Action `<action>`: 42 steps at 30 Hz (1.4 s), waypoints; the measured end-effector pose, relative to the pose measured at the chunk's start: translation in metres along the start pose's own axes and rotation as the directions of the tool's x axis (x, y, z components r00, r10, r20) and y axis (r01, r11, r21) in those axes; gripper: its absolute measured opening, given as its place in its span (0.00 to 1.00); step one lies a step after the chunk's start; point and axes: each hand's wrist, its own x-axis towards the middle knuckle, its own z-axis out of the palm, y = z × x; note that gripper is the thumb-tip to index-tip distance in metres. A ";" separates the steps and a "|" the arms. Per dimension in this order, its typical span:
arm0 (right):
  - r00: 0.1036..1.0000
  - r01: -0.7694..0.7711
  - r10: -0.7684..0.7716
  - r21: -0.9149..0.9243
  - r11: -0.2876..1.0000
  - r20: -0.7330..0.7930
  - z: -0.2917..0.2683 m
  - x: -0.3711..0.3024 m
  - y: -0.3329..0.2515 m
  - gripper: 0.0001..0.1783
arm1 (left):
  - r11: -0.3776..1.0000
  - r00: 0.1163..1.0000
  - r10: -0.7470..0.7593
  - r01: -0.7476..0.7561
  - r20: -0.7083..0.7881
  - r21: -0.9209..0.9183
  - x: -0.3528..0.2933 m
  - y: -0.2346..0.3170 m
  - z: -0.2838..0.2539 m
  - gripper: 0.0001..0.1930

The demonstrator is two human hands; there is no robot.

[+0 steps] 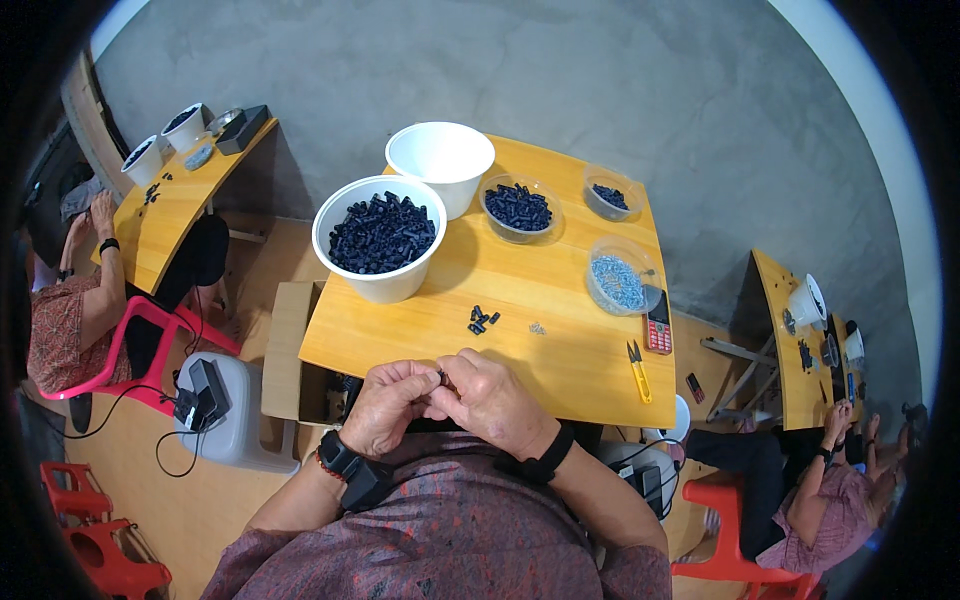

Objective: Assembling small black plastic components by inserting small metal pins or screws.

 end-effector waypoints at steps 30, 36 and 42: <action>0.981 -0.169 0.147 -0.180 0.969 -0.129 0.005 0.011 0.054 0.06 | 0.735 0.227 0.596 -0.541 -0.770 0.410 0.030 0.030 -0.140 0.08; 0.977 -0.194 0.183 -0.098 0.976 -0.113 0.005 0.009 0.051 0.05 | 0.801 0.253 0.501 -0.496 -0.827 0.334 0.035 0.028 -0.129 0.15; 0.985 -0.156 0.152 -0.031 0.987 -0.087 0.001 -0.006 0.046 0.05 | 0.652 0.121 0.730 -0.417 -0.672 0.633 0.023 0.037 -0.084 0.18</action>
